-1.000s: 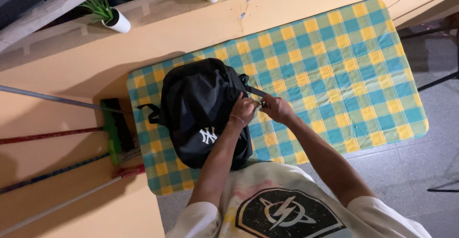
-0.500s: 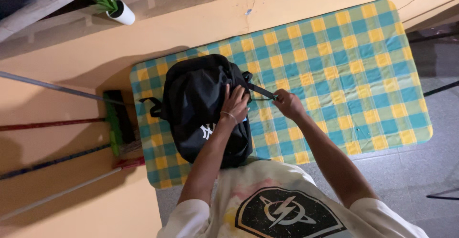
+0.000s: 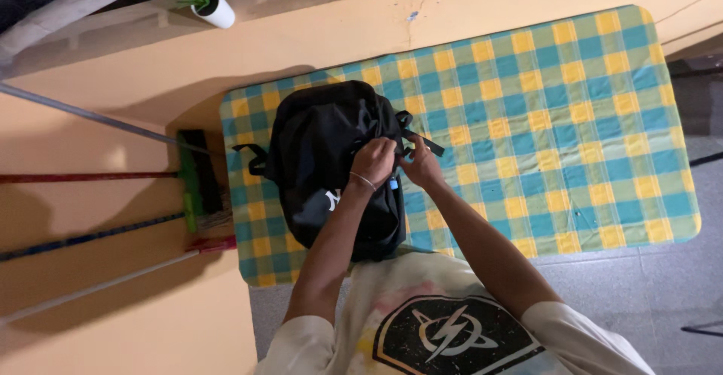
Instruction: The person opens a black backpack on a table, places a water bottle inside, and zips it. They then reopen the backpack and take out a notebook, phone, wallet, tape roll, bottle, and card, laying the items on the table.
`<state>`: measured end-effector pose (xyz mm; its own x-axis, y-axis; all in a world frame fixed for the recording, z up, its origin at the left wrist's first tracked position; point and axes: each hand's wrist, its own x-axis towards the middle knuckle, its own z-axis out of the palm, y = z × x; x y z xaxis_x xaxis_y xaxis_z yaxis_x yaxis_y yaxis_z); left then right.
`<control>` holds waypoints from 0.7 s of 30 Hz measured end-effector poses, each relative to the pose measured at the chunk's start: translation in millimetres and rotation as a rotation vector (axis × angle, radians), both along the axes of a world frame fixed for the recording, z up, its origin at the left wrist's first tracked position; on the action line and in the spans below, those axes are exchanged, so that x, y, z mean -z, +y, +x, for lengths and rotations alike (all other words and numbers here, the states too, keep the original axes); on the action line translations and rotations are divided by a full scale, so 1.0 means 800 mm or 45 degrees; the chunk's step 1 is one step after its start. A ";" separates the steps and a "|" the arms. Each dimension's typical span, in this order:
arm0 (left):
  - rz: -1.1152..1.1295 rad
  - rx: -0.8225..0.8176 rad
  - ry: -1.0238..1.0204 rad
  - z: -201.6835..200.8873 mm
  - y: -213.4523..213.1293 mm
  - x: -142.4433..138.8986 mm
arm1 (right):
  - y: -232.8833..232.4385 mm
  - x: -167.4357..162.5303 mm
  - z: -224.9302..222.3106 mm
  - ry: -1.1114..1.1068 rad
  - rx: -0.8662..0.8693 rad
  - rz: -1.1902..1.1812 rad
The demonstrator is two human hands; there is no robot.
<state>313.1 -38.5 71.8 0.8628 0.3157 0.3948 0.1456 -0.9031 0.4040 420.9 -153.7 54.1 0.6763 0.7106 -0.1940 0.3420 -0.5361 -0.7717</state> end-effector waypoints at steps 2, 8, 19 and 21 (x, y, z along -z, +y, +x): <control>-0.015 -0.004 0.067 -0.006 -0.002 -0.001 | 0.011 0.002 0.004 -0.050 0.010 -0.122; 0.182 -0.012 0.471 -0.022 -0.001 0.001 | 0.019 0.002 0.000 -0.099 0.305 0.319; 0.013 -0.103 0.440 -0.062 -0.025 -0.001 | -0.026 -0.006 -0.064 0.158 0.236 0.306; -0.046 -0.059 0.317 -0.071 -0.028 0.001 | -0.031 -0.006 -0.077 0.223 0.183 0.168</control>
<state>256.2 -61.2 70.7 0.9163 0.3672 0.1598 0.2856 -0.8789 0.3821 359.4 -178.5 58.7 0.7364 0.6367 -0.2286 0.1250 -0.4602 -0.8790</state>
